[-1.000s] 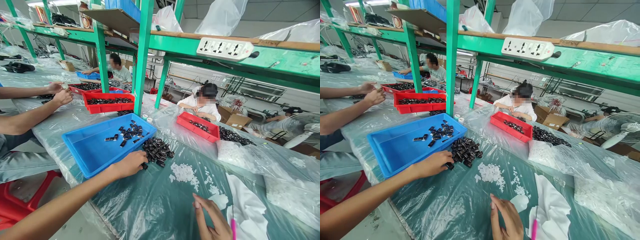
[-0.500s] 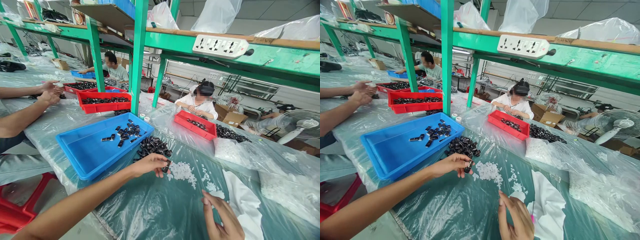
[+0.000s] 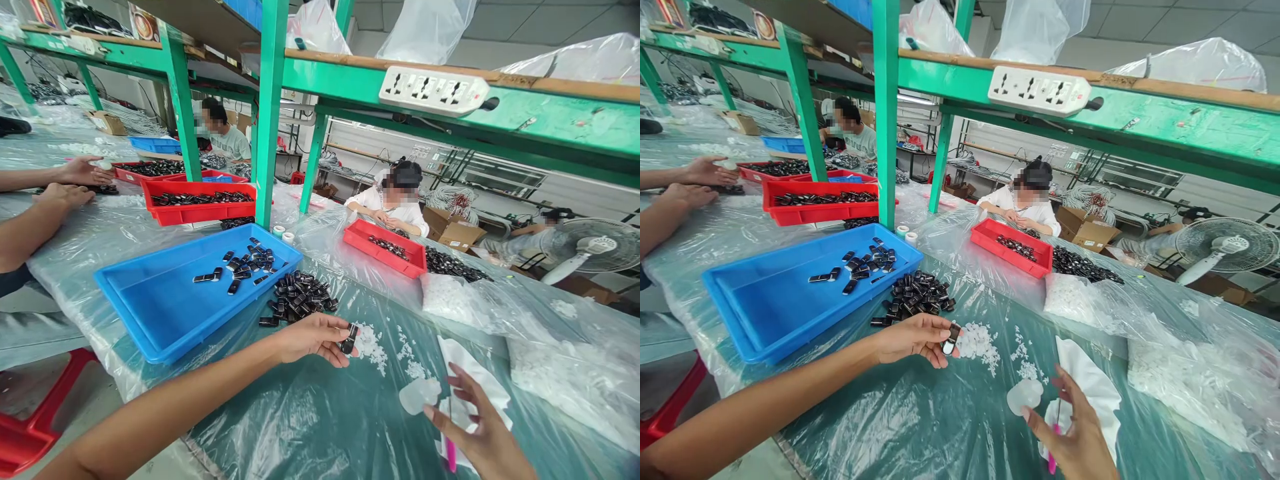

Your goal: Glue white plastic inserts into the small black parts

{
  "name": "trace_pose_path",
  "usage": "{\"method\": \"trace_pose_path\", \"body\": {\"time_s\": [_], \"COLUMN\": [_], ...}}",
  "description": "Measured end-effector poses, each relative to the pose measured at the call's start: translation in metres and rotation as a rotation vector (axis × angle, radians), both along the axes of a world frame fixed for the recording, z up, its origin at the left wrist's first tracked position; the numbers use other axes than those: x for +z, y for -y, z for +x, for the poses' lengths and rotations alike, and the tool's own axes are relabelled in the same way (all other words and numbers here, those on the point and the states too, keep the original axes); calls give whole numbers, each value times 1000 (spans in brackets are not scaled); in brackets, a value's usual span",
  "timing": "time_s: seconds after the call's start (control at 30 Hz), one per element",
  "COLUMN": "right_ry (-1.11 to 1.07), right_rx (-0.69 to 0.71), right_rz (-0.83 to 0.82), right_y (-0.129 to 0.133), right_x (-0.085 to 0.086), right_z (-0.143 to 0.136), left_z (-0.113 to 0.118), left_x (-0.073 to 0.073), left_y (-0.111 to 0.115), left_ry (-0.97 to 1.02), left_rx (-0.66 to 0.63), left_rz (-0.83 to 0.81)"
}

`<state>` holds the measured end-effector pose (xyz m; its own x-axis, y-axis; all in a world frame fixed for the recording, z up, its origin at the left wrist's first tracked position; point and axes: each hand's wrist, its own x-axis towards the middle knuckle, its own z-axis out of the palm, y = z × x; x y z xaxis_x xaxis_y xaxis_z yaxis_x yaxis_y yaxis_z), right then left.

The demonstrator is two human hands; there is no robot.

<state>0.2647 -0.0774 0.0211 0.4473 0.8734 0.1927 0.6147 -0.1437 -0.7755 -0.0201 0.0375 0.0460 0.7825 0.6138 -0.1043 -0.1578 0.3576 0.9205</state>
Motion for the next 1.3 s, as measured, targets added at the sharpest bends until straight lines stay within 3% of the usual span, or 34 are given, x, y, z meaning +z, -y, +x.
{"method": "trace_pose_path", "body": {"time_s": [0.17, 0.4, 0.57, 0.8, 1.07, 1.2, 1.3], "right_ry": [-65, -42, -28, -463, -721, -676, -560], "right_rx": [-31, 6, 39, 82, 124, 149, 155], "right_rz": [-14, -58, -264, 33, 101, 58, 13], "right_y": [0, -11, -16, -14, -12, -14, -15], "right_x": [-23, -29, -30, -13, -15, -19, -20], "right_z": [-8, -8, 0, -45, -66, -67, -67], "left_z": [14, 22, 17, 13, 11, 11, 11], "left_x": [-19, -44, -40, -36, -37, -41, -49], "left_y": [3, 7, 9, 11, 11, 10, 11], "left_ry": [-52, -102, -96, -9, -6, -79, -162], "left_rx": [52, 83, 67, 83, 59, 40, 17], "left_rz": [-6, 68, 24, -84, -91, -9, 228]}}
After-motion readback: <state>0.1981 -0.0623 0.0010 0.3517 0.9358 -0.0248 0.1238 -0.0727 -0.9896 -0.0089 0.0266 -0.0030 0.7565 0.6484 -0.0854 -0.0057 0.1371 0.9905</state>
